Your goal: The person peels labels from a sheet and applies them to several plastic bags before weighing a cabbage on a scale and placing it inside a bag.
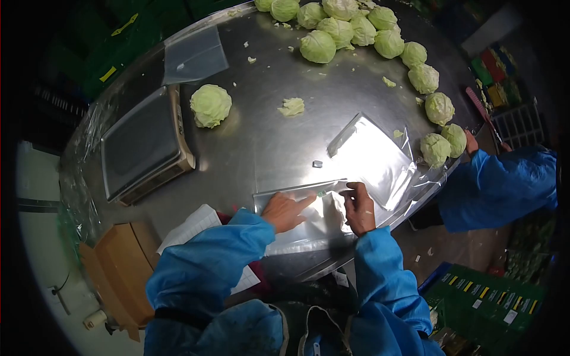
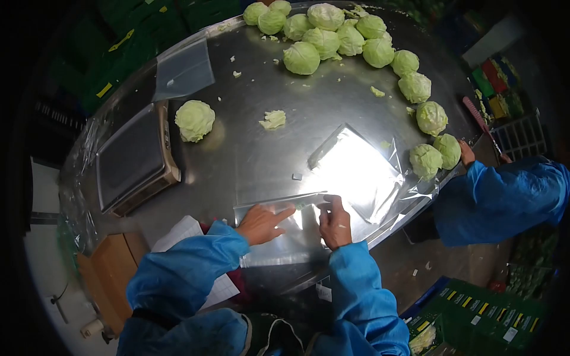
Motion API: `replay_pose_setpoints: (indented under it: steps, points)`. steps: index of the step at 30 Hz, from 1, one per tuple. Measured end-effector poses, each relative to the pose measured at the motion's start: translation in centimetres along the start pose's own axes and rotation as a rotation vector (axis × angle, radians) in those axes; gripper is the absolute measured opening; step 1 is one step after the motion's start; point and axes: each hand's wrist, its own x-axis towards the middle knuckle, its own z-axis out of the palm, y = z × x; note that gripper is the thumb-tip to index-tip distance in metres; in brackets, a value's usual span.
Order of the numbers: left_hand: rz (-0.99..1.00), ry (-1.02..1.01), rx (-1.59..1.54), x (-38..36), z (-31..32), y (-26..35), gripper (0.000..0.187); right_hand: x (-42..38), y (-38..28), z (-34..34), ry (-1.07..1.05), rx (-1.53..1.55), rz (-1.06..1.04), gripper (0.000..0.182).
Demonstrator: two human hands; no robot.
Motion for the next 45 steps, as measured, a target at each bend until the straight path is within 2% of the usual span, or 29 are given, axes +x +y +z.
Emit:
replay_pose_setpoints:
  steps: [1, 2, 3, 4, 5, 6, 8, 9, 11, 12, 14, 15, 16, 18, 20, 21, 23, 25, 26, 27, 28, 30, 32, 36, 39, 41, 42, 43, 45]
  points:
    - [0.048, 0.029, -0.049, -0.3, -0.3, -0.1, 0.066, -0.3, -2.5, -1.3, -0.095, 0.138, 0.184, 0.024]
    - [0.051, 0.024, -0.041, -1.2, -0.3, -0.3, 0.066, -0.5, -1.1, -1.7, -0.106, 0.258, 0.152, 0.019]
    - [0.116, 0.165, -0.029, -2.6, 0.0, -0.6, 0.059, -0.5, -0.5, -2.5, -0.096, 0.268, 0.159, 0.019]
    - [0.181, 0.300, -0.024, -3.9, 0.4, -0.9, 0.052, -0.9, 0.0, -3.5, -0.117, 0.417, 0.263, 0.017]
    - [0.181, 0.288, -0.030, -4.7, 1.2, -1.7, 0.052, -1.3, 0.4, -4.5, -0.146, 0.560, 0.366, 0.015]
    - [0.170, 0.312, -0.088, -5.0, 2.3, -2.9, 0.042, -1.7, 0.5, -5.3, -0.120, 0.620, 0.416, 0.014]
    - [0.153, 0.367, -0.216, -4.7, 3.8, -4.4, 0.015, -2.8, 1.1, -6.3, -0.073, 0.665, 0.444, 0.013]
    - [0.152, 0.367, -0.213, -4.6, 3.5, -4.5, 0.015, -3.3, 0.9, -6.9, -0.058, 0.715, 0.451, 0.013]
    - [0.129, 0.341, -0.432, -3.9, 2.5, -4.5, 0.012, -4.4, -0.4, -7.9, -0.106, 0.792, 0.446, 0.014]
    - [0.132, 0.341, -0.434, -3.6, 1.6, -4.5, 0.012, -5.0, -1.0, -8.2, -0.185, 0.893, 0.408, 0.015]
    - [-0.163, 0.173, -0.846, -3.2, -0.5, -5.1, 0.011, -5.7, -2.5, -8.2, -0.367, 1.054, 0.351, 0.020]
    - [-0.199, 0.179, -0.901, -2.8, -1.2, -6.0, 0.015, -5.7, -3.1, -7.4, -0.369, 1.018, 0.411, 0.024]
    - [-0.235, 0.186, -0.955, -2.3, -2.3, -6.8, 0.018, -5.3, -2.9, -5.8, -0.348, 0.918, 0.359, 0.024]
    - [-0.376, 0.366, -0.916, -1.5, -5.1, -7.6, 0.022, -3.4, -0.8, -1.9, -0.262, 0.733, 0.287, 0.023]
    - [-0.455, 0.946, -0.951, -0.6, -6.8, -8.7, 0.026, -0.9, 3.0, 2.0, -0.159, 0.510, 0.222, 0.019]
    - [-0.452, 0.955, -0.948, -1.0, -7.2, -8.4, 0.026, 0.5, 4.6, 3.6, -0.122, 0.373, 0.172, 0.017]
    - [-0.341, 1.230, -0.581, -3.2, -6.6, -7.1, 0.031, 1.7, 4.4, 5.3, -0.091, 0.328, 0.152, 0.018]
    - [0.014, 0.972, -0.111, -5.3, -3.8, -4.4, 0.032, 2.1, 3.5, 6.3, 0.024, 0.068, -0.040, 0.027]
    - [0.058, 0.789, -0.087, -5.7, -2.3, -2.6, 0.036, 2.0, 3.2, 6.7, 0.062, -0.020, -0.131, 0.027]
    - [0.100, 0.610, -0.063, -6.1, -1.0, -1.4, 0.039, 2.0, 2.9, 6.9, 0.052, -0.022, -0.135, 0.027]
    - [0.092, 0.616, -0.065, -6.7, 0.3, -1.1, 0.039, 1.9, 2.6, 7.2, 0.072, -0.085, -0.181, 0.027]
    - [0.013, 0.463, -0.133, -6.9, 2.7, -1.5, 0.033, 1.9, 1.7, 7.1, 0.086, -0.153, -0.229, 0.026]
    - [0.032, 0.462, -0.163, -6.5, 3.9, -2.5, 0.028, 1.6, 0.4, 6.4, 0.053, -0.234, -0.244, 0.031]
    - [0.096, 0.475, -0.186, -5.5, 4.3, -3.9, 0.013, 1.8, 0.8, 5.6, 0.036, -0.179, -0.278, 0.040]
    - [0.135, 0.442, -0.216, -5.4, 3.3, -4.1, 0.010, 1.3, 0.7, 3.5, -0.018, -0.108, -0.257, 0.044]
    - [0.104, 0.417, -0.280, -5.3, 2.3, -4.0, 0.009, 1.0, 0.1, 2.0, 0.034, 0.015, -0.077, 0.042]
    - [0.070, 0.392, -0.344, -5.2, 1.8, -4.0, 0.012, 0.7, -2.0, 1.0, -0.064, 0.226, 0.076, 0.039]
    - [0.070, 0.389, -0.343, -4.9, 1.1, -4.1, 0.012, 1.1, -1.8, 1.0, -0.063, 0.228, 0.077, 0.039]
    - [-0.114, 0.232, -0.533, -3.7, -0.7, -4.8, 0.014, 1.3, -0.7, 1.1, -0.237, 0.565, 0.223, 0.039]
